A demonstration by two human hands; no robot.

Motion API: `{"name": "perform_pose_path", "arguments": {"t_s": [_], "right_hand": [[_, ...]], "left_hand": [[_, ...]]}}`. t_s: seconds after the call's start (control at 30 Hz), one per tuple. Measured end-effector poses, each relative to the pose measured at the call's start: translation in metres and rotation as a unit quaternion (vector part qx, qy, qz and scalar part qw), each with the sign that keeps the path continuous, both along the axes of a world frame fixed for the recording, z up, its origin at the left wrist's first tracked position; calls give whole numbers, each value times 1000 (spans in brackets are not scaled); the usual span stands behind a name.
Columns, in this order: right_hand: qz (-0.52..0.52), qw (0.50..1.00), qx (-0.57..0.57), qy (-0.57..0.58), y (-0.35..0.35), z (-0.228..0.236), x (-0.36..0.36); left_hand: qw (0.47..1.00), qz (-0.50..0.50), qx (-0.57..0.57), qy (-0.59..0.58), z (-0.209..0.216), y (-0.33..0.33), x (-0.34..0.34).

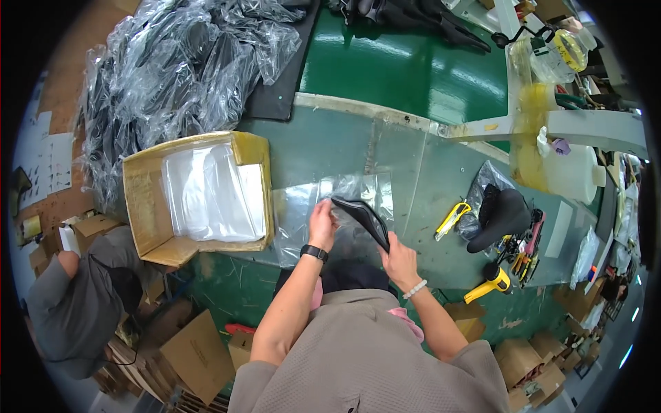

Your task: Packing bicycle seats into plastic bags at a manufacturing facility workbench.

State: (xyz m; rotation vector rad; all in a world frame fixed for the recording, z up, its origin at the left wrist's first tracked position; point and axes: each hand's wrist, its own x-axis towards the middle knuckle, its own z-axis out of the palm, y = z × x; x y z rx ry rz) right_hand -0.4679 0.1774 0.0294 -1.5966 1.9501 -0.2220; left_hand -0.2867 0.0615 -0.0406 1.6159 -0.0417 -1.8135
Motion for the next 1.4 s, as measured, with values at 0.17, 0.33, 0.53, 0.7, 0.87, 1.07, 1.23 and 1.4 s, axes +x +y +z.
{"name": "perform_pose_path", "arguments": {"t_s": [0.17,0.33,0.53,0.7,0.87,1.07,1.23,1.4], "right_hand": [[37,998,45,38,9,-2,9],[-57,969,20,-241,-19,-1,-3],[-441,590,135,-663,-41,37,-2],[-422,547,146,-708,-81,44,39],[-396,613,124,-672,-90,38,72],[-153,735,50,-658,-179,66,39],[-255,827,16,-501,-264,-18,3],[-205,931,-175,-248,-389,-53,-24]], "left_hand": [[852,-298,-350,-250,92,0,-37],[602,-519,-564,-226,123,22,-32],[700,-452,-504,-228,151,33,20],[882,-413,-225,32,132,55,19],[957,-270,-102,-14,155,-40,-3],[923,4,-374,-95,182,-223,103],[866,0,-424,-267,202,-289,147],[515,-381,-443,-627,154,-213,94]]}}
